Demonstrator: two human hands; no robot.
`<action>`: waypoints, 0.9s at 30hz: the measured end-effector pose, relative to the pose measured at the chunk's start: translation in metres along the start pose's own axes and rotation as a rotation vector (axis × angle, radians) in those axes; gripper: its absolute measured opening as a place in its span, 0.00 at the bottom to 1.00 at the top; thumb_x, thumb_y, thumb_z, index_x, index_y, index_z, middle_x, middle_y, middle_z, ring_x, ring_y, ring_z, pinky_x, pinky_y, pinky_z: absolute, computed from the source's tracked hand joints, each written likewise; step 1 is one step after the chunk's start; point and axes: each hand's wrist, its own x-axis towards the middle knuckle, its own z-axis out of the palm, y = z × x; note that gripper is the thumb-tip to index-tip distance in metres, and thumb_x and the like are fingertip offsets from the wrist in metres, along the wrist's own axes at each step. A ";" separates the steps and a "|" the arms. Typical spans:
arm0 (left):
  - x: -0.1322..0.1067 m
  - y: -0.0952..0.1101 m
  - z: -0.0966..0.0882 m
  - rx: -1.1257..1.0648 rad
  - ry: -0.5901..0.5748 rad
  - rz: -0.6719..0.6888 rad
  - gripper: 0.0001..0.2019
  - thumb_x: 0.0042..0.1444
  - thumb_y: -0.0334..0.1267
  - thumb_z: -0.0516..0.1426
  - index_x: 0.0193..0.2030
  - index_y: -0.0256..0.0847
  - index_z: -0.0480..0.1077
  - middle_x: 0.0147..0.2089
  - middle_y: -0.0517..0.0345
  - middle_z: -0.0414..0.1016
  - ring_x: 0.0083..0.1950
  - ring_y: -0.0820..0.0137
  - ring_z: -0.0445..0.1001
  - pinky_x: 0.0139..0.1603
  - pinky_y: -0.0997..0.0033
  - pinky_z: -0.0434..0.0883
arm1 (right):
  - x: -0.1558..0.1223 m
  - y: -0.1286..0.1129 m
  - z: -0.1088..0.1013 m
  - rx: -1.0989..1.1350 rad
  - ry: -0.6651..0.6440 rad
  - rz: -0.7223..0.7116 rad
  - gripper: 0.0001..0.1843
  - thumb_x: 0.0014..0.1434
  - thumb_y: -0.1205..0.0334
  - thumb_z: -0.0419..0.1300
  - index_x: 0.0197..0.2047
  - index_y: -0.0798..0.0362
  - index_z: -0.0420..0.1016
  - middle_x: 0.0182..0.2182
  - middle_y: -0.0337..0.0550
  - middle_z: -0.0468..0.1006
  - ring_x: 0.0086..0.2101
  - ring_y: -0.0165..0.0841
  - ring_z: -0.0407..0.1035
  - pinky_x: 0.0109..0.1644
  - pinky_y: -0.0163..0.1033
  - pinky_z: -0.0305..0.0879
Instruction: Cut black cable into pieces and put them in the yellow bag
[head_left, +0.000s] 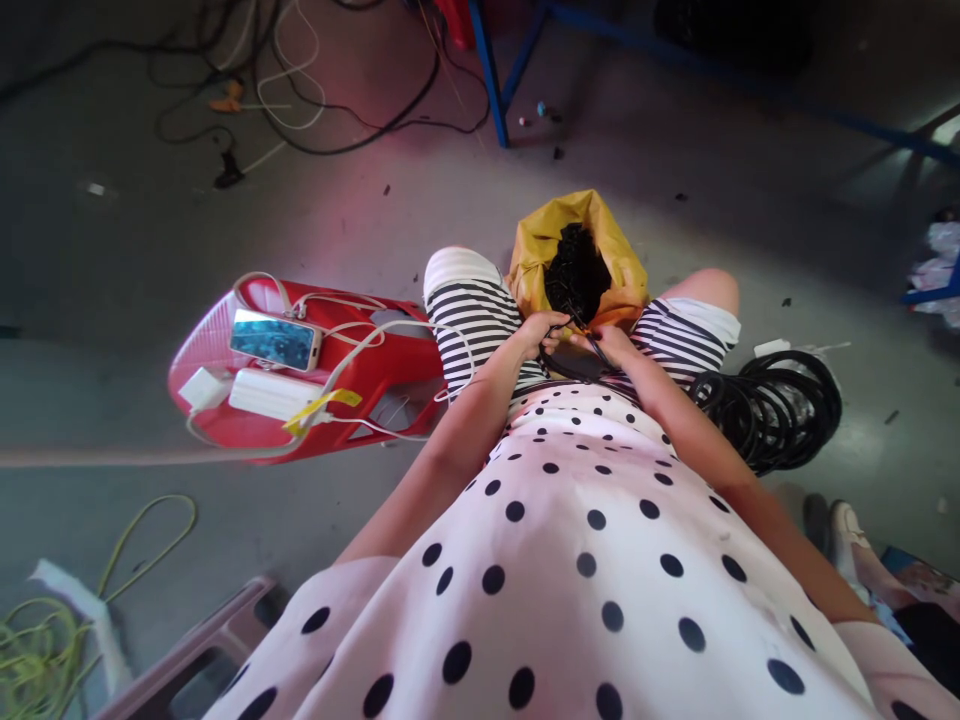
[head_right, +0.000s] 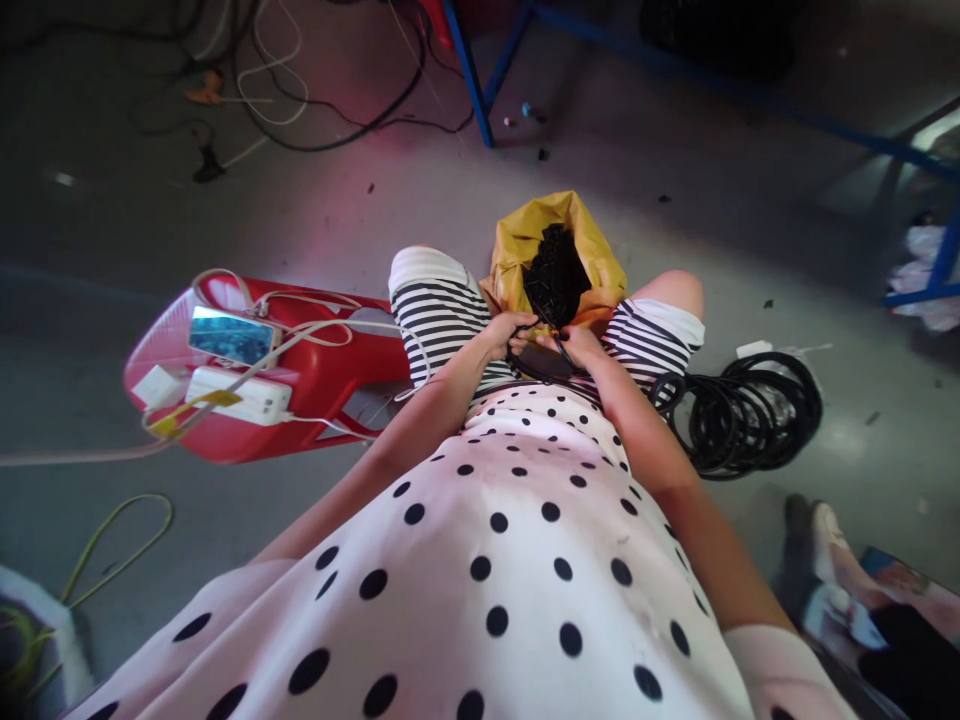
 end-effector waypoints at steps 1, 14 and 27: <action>-0.001 0.000 0.001 0.029 -0.004 0.003 0.08 0.69 0.35 0.60 0.36 0.37 0.74 0.19 0.69 0.56 0.13 0.81 0.49 0.16 0.80 0.48 | 0.001 0.001 0.000 0.001 -0.002 -0.006 0.40 0.61 0.23 0.66 0.40 0.58 0.84 0.37 0.53 0.86 0.37 0.40 0.77 0.41 0.38 0.66; 0.003 0.000 0.000 0.074 0.019 0.016 0.10 0.70 0.35 0.59 0.35 0.38 0.73 0.19 0.69 0.54 0.13 0.81 0.47 0.16 0.80 0.48 | 0.004 -0.002 0.001 -0.087 0.004 0.038 0.41 0.62 0.24 0.66 0.41 0.60 0.88 0.33 0.54 0.86 0.35 0.41 0.77 0.38 0.38 0.65; -0.001 0.000 0.007 0.044 0.087 0.058 0.11 0.71 0.36 0.57 0.35 0.39 0.71 0.19 0.69 0.54 0.13 0.80 0.47 0.16 0.79 0.47 | 0.007 -0.001 0.002 -0.092 0.048 0.007 0.42 0.63 0.24 0.64 0.35 0.61 0.87 0.28 0.54 0.83 0.31 0.39 0.73 0.35 0.39 0.59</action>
